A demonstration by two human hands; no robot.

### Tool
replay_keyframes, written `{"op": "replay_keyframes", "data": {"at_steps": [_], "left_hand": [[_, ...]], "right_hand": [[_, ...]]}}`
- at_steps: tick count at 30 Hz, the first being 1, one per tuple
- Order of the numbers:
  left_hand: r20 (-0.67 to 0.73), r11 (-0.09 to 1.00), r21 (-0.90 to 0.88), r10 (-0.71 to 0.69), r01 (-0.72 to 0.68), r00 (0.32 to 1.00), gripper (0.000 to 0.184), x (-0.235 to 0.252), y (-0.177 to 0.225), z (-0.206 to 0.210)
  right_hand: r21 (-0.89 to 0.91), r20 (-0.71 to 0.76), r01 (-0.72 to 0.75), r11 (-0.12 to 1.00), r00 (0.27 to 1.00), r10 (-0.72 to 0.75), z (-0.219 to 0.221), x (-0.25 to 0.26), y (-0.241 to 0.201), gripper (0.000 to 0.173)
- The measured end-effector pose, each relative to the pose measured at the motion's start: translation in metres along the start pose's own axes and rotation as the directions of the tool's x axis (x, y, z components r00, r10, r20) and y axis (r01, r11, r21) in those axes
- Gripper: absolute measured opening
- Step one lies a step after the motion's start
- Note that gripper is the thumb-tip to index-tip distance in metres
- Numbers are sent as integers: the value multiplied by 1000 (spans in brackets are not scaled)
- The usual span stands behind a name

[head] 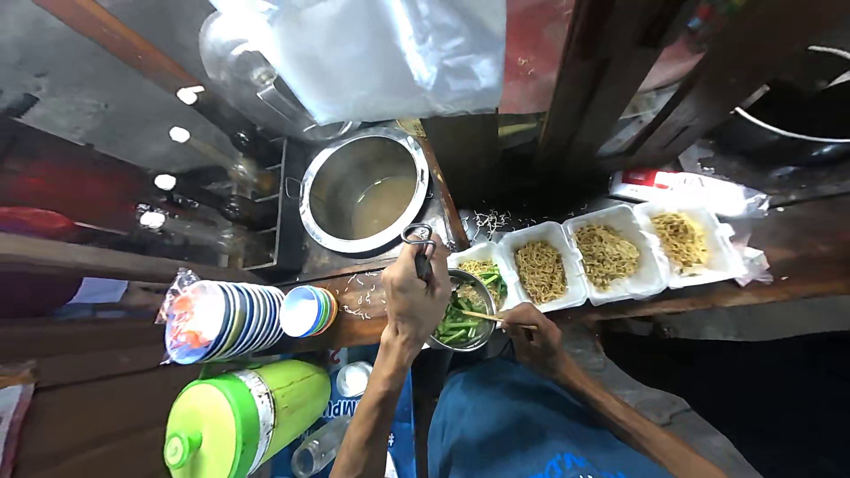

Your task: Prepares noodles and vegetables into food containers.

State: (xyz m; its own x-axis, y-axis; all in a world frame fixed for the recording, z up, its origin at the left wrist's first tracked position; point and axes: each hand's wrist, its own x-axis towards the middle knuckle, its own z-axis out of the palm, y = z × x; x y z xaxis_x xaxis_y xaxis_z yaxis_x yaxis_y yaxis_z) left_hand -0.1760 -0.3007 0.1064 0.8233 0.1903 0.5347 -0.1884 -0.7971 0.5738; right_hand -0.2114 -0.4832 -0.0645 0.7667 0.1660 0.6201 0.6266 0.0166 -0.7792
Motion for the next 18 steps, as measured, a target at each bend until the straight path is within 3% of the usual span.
{"op": "replay_keyframes", "data": {"at_steps": [11, 18], "left_hand": [[42, 997, 16, -71, 71, 997, 32, -3, -1, 1], [69, 994, 53, -100, 97, 993, 32, -1, -5, -2]], "right_hand": [[51, -137, -45, 998, 989, 52, -19, 0, -14, 11], [-21, -208, -55, 998, 977, 49, -32, 11, -28, 12]]}}
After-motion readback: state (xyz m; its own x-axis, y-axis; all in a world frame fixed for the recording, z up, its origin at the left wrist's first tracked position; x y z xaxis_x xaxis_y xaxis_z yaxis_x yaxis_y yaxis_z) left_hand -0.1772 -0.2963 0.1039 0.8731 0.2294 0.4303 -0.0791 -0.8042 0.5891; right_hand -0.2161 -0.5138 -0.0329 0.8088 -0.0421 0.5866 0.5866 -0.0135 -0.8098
